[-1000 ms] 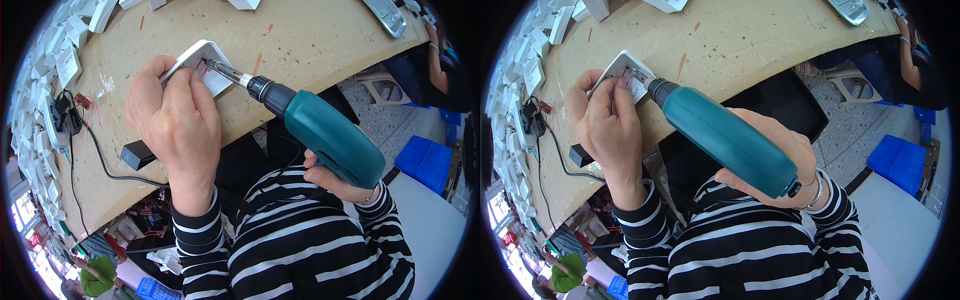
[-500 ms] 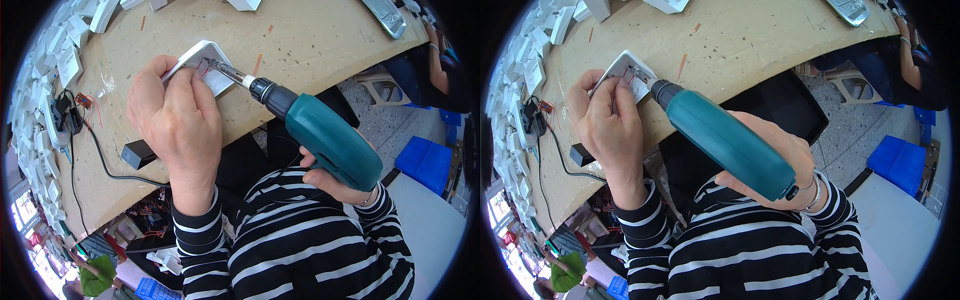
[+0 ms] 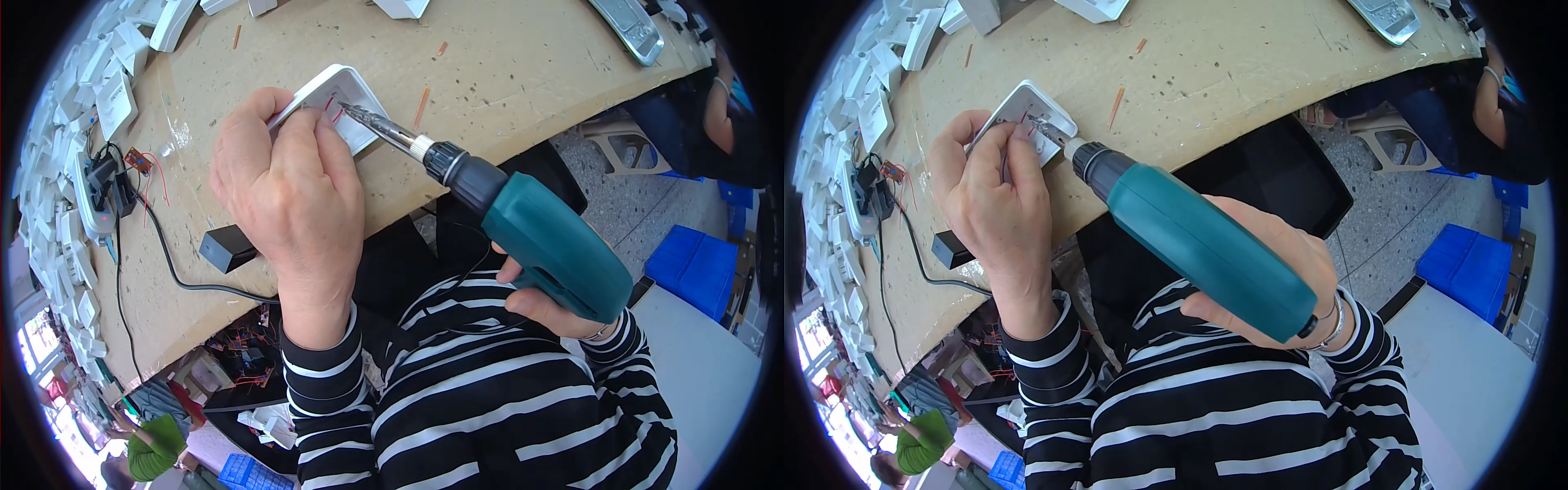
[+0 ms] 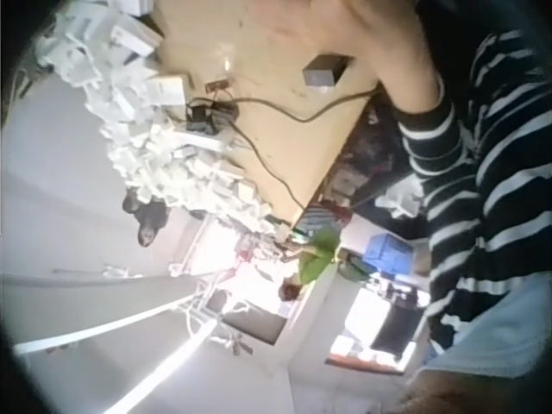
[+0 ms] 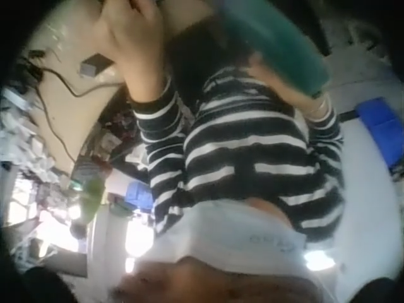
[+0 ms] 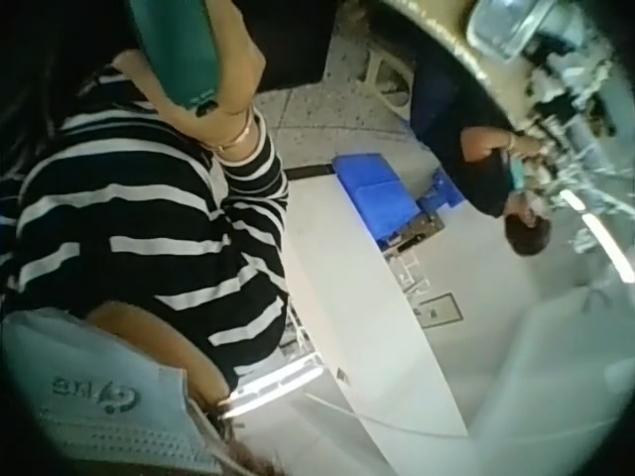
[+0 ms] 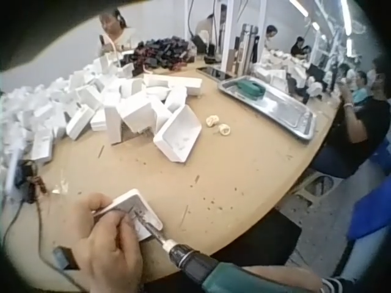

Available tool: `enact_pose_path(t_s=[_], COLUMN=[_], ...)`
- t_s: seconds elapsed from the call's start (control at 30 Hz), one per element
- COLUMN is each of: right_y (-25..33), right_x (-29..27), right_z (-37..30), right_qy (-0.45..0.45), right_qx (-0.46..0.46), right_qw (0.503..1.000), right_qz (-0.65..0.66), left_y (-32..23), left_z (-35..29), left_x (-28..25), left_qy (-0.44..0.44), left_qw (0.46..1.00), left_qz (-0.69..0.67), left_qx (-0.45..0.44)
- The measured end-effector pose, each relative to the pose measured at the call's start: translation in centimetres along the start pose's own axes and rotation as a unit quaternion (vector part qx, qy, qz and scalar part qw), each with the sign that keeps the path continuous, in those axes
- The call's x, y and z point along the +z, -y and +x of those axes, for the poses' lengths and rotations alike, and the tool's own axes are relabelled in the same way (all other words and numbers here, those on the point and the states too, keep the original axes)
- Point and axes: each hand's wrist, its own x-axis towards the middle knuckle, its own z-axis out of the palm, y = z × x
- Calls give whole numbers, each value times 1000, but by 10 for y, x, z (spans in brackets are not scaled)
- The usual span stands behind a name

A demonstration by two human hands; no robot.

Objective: Soldering electrical wires into small white plastic housings at a manual assembly workstation.

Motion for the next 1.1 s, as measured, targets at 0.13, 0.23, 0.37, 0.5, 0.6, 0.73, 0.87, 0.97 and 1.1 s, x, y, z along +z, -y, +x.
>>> enact_pose_path(t_s=[0.13,0.23,0.37,0.5,0.6,0.73,0.87,0.97,1.1], right_y=[0,6,10,8,0,-9,-7,-7,-11], right_x=[-10,-18,-13,-4,-7,-10,-9,-10,-14], right_z=[-11,-1,2,-2,-5,-5,0,2,3], right_qy=[10,15,-10,-81,-135,-131,-146,-154,-140], right_qx=[60,81,54,90,71,44,40,45,21], right_qw=[998,993,979,954,951,947,946,941,947], right_qz=[-11,82,198,275,270,289,287,297,288], left_y=[0,2,6,2,-5,-7,-5,-4,-3], left_z=[3,5,5,0,-3,-3,-1,1,1], left_x=[11,10,1,6,5,2,0,-5,-24], left_qy=[7,1,-12,-11,-4,-23,-13,0,22], left_qw=[1000,1000,1000,1000,1000,999,999,999,998], left_qz=[-10,-6,-5,-4,-25,-17,-24,-32,-44], left_qx=[0,4,3,3,-18,-18,-29,-35,-27])
